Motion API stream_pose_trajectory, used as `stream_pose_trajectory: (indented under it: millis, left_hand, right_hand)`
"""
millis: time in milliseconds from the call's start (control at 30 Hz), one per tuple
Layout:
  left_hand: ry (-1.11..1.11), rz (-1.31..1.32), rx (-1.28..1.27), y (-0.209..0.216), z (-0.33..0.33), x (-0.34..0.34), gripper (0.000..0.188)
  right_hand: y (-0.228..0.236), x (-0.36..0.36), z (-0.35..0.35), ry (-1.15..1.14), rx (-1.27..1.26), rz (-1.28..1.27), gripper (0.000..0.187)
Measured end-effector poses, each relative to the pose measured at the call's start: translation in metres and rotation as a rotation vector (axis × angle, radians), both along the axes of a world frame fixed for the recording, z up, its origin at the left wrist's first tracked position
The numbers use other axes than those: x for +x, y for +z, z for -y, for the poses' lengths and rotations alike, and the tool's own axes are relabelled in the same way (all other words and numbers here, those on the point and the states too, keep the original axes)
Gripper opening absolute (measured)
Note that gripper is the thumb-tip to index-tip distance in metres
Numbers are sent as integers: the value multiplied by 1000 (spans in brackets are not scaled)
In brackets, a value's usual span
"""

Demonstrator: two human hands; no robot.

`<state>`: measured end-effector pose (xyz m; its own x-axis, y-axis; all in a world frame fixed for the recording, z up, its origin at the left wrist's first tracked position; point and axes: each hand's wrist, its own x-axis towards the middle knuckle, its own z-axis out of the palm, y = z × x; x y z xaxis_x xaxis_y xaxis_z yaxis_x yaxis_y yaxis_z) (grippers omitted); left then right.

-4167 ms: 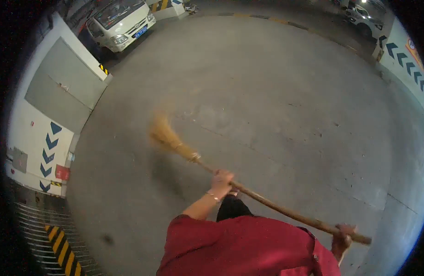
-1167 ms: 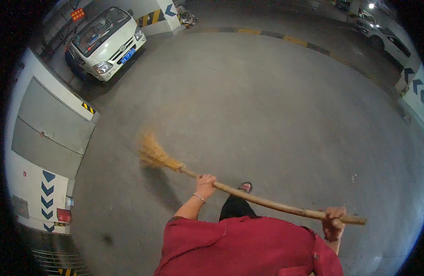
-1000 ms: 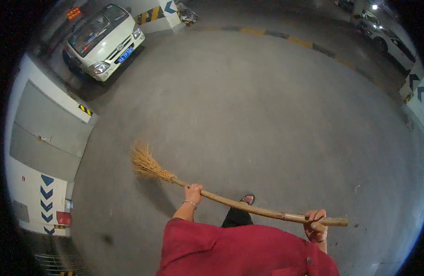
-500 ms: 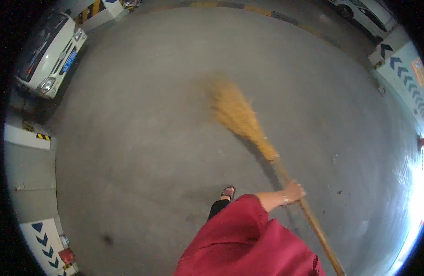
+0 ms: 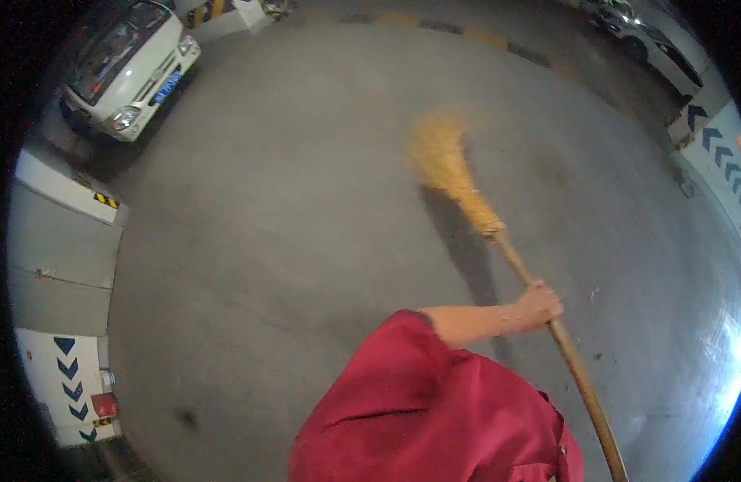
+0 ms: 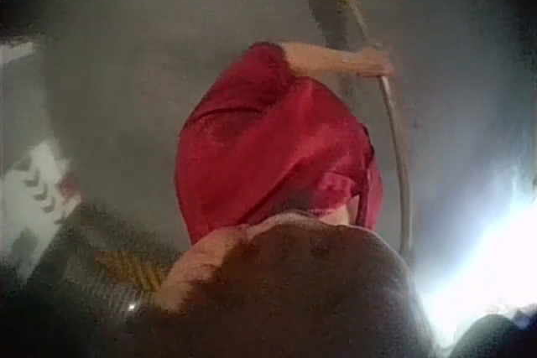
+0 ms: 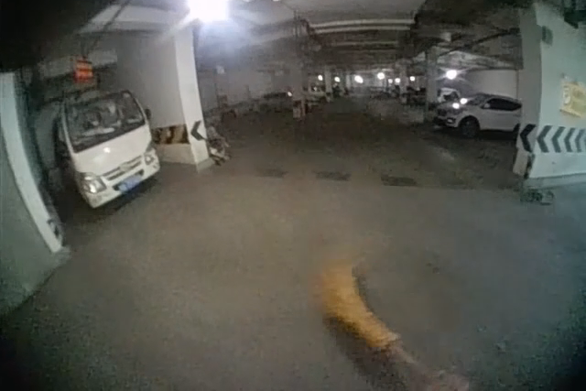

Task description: The person sweeps the concrete floor of an underground garage with a large straw broom, moving debris towards a floor drain.

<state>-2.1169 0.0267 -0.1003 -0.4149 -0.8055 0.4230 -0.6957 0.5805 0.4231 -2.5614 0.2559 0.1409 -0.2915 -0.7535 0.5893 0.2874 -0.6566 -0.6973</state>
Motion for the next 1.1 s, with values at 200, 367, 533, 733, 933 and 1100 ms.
stream_pose_trajectory:
  millis: [200, 367, 533, 733, 933, 1100]
  left_hand:
    - [529, 113, 100, -22, -99, 168, 13]
    - [948, 280, 286, -68, -204, 303, 16]
    - [1117, 361, 607, -112, -228, 379, 11]
    - [960, 370, 574, -190, -108, 438, 22]
    - [294, 365, 626, -164, 105, 334, 26]
    - [-196, 155, 397, -119, 232, 183, 28]
  right_hand:
    - [-112, 136, 162, 497, 370, 157, 16]
    - [-124, 332, 233, 1023, 520, 179, 26]
    - [-183, 441, 268, 1138, 643, 209, 30]
    - [-193, 467, 317, 831, 785, 215, 30]
    - [-150, 355, 242, -166, 826, 35, 48]
    - [-39, 322, 185, -610, 526, -336, 21]
